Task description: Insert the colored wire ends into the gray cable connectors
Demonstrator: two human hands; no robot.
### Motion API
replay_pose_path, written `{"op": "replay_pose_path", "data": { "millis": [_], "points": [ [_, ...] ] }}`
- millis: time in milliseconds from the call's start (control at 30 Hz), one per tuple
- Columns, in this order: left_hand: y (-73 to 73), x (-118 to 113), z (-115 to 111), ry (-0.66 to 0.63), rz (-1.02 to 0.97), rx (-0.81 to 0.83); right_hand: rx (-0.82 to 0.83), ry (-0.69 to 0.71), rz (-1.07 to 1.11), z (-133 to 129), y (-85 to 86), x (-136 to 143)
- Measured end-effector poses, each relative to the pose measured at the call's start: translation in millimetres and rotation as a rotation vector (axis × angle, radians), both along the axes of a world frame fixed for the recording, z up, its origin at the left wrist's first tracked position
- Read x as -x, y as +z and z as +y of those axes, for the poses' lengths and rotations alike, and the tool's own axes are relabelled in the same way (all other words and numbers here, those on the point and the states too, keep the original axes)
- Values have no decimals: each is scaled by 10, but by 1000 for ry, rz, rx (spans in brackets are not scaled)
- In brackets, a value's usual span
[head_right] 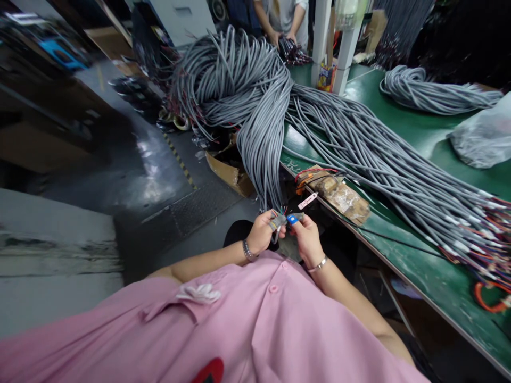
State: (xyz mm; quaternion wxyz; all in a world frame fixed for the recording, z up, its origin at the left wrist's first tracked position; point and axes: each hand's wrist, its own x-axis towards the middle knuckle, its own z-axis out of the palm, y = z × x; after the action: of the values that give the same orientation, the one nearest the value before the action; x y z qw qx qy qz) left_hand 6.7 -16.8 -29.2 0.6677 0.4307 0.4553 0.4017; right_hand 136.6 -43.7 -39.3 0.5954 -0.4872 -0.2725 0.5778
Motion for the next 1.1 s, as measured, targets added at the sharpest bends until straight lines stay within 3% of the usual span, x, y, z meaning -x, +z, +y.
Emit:
{"op": "replay_pose_path", "data": {
  "millis": [200, 400, 633, 800, 1100],
  "points": [
    [0, 6, 11, 20, -22, -11, 26, 25, 129, 9, 26, -11],
    [29, 81, 64, -7, -35, -67, 18, -9, 221, 4, -13, -195],
    [179, 108, 215, -250, -81, -143, 83, -20, 222, 205, 93, -451],
    [246, 1, 351, -422, -99, -105, 32, -11, 155, 342, 157, -440],
    [185, -155, 431, -442, -261, 63, -76, -25, 296, 360, 171, -337]
  ]
}}
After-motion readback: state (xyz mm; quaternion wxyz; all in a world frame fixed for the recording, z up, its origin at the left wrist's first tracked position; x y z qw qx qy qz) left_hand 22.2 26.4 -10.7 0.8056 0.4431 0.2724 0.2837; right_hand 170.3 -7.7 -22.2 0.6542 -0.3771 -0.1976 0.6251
